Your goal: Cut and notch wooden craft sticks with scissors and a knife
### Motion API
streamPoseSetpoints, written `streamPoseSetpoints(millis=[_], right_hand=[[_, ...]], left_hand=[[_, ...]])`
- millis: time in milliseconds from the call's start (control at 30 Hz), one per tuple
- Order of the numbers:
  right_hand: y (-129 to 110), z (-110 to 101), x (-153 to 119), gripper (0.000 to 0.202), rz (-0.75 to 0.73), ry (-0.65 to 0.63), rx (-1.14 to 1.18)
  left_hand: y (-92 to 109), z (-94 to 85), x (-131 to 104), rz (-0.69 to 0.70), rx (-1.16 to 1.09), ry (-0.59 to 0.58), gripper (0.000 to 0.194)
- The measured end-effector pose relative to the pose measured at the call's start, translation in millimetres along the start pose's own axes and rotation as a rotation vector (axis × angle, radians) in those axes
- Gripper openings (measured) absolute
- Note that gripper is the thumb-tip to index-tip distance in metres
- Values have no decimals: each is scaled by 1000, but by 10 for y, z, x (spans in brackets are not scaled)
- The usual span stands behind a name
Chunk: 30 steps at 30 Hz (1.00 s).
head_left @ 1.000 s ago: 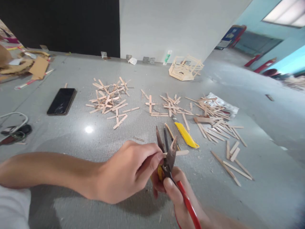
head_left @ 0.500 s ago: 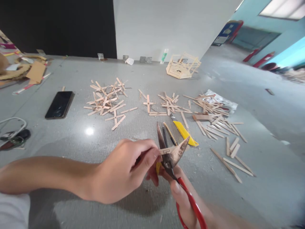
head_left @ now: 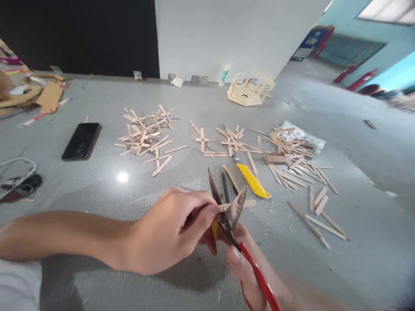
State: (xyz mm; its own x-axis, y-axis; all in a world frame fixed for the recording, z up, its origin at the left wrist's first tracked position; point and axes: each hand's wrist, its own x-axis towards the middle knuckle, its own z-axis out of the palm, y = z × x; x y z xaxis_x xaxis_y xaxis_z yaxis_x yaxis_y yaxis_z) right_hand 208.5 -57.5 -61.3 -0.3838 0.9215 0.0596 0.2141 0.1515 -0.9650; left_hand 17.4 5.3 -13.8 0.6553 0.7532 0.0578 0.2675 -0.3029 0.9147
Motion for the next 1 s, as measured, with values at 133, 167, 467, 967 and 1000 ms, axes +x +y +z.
streamPoseSetpoints(millis=[133, 167, 467, 967, 1000], right_hand=[[-75, -27, 26, 46, 5, -29, -17], [-88, -34, 27, 45, 11, -31, -26], [-35, 13, 22, 46, -10, 9, -20], [-16, 74, 1, 49, 76, 42, 3], [-10, 80, -5, 50, 86, 47, 4]], left_hand=[[-1, -1, -7, 3, 27, 8, 33], [-2, -1, -8, 4, 32, 8, 33], [-12, -2, -3, 23, 43, 7, 31], [-45, 5, 6, 96, 30, -12, 30], [-50, 7, 5, 101, 32, -12, 31]])
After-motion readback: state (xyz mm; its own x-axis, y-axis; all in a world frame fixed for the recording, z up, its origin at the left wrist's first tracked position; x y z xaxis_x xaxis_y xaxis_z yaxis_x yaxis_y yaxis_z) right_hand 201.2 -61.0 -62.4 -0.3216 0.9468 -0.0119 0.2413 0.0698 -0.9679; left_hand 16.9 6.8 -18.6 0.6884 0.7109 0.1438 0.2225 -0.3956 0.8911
